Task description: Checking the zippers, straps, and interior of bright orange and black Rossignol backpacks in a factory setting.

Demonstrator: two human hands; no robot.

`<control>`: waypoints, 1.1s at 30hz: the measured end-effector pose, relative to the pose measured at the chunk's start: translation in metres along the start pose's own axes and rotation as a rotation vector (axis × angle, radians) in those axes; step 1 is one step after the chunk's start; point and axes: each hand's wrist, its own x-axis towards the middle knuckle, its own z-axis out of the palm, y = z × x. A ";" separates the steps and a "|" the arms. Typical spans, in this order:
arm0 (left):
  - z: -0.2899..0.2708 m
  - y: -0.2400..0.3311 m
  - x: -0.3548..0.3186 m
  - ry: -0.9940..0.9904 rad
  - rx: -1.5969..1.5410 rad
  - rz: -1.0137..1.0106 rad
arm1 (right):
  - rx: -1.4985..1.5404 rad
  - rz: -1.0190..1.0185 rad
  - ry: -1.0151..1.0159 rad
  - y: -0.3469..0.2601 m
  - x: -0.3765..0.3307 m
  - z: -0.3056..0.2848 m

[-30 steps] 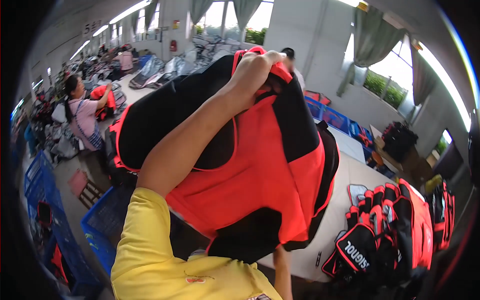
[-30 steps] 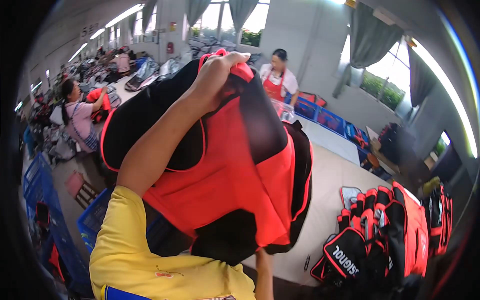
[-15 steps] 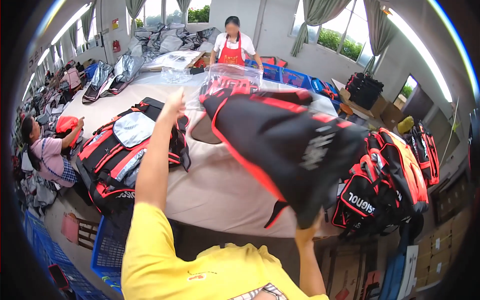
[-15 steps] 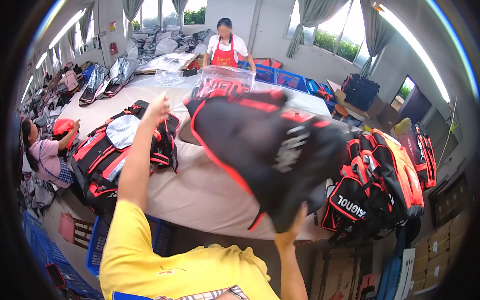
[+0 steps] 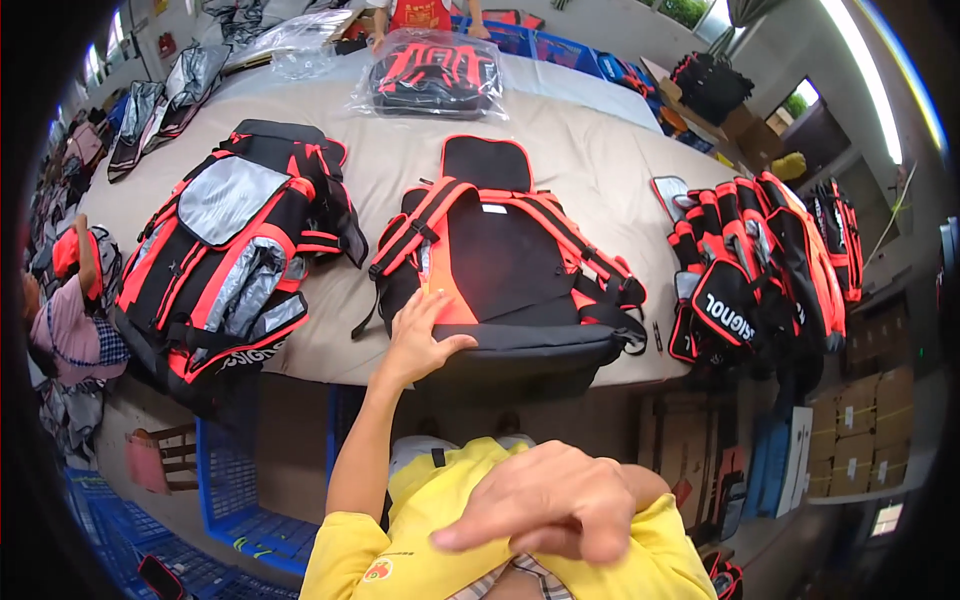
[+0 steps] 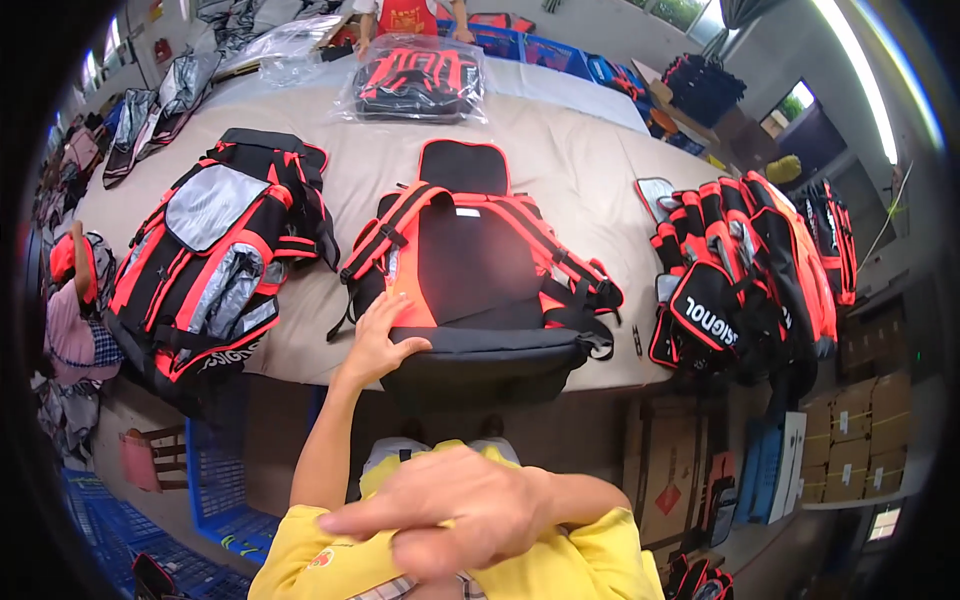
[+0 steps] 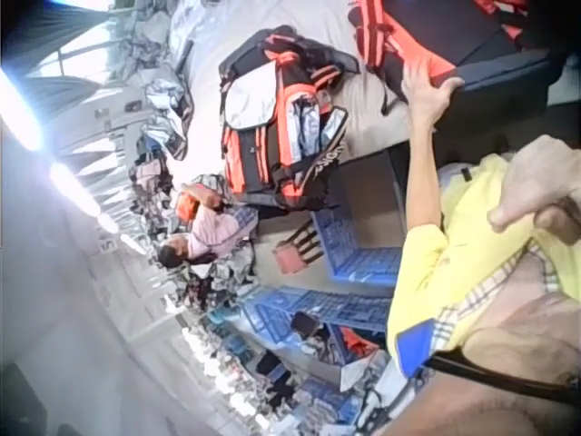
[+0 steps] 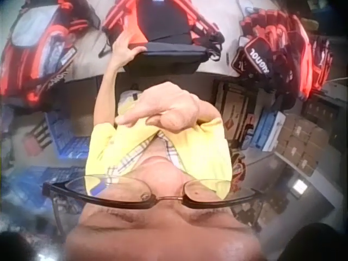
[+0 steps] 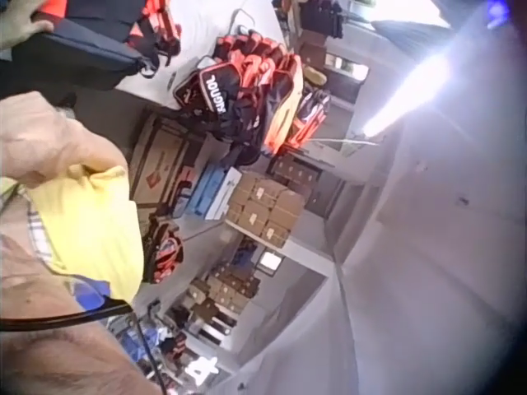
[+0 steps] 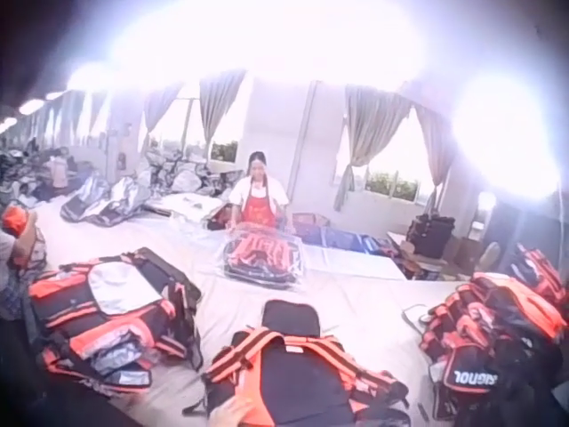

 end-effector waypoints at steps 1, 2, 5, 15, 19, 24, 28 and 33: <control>-0.002 0.001 -0.004 0.013 0.055 0.033 | 0.003 -0.034 0.001 -0.006 0.009 0.008; -0.003 0.001 -0.006 -0.019 0.057 0.019 | 0.213 -0.146 0.099 -0.007 0.018 0.010; -0.003 -0.003 -0.011 0.029 0.079 0.100 | 0.372 -0.313 0.082 -0.011 0.033 0.006; -0.004 0.056 -0.014 -0.017 0.395 0.260 | 0.430 -0.196 0.022 -0.055 -0.010 -0.043; 0.004 0.078 -0.010 -0.186 0.654 0.120 | -0.132 -0.161 -0.160 -0.044 -0.031 -0.092; 0.031 0.067 -0.027 -0.015 0.610 0.163 | -1.141 0.256 0.081 0.101 -0.086 -0.188; 0.084 0.049 -0.070 -0.090 0.783 0.198 | -1.386 0.703 0.102 0.252 -0.213 -0.178; 0.117 0.055 -0.110 -0.208 0.850 -0.025 | -1.444 0.717 0.153 0.306 -0.285 -0.147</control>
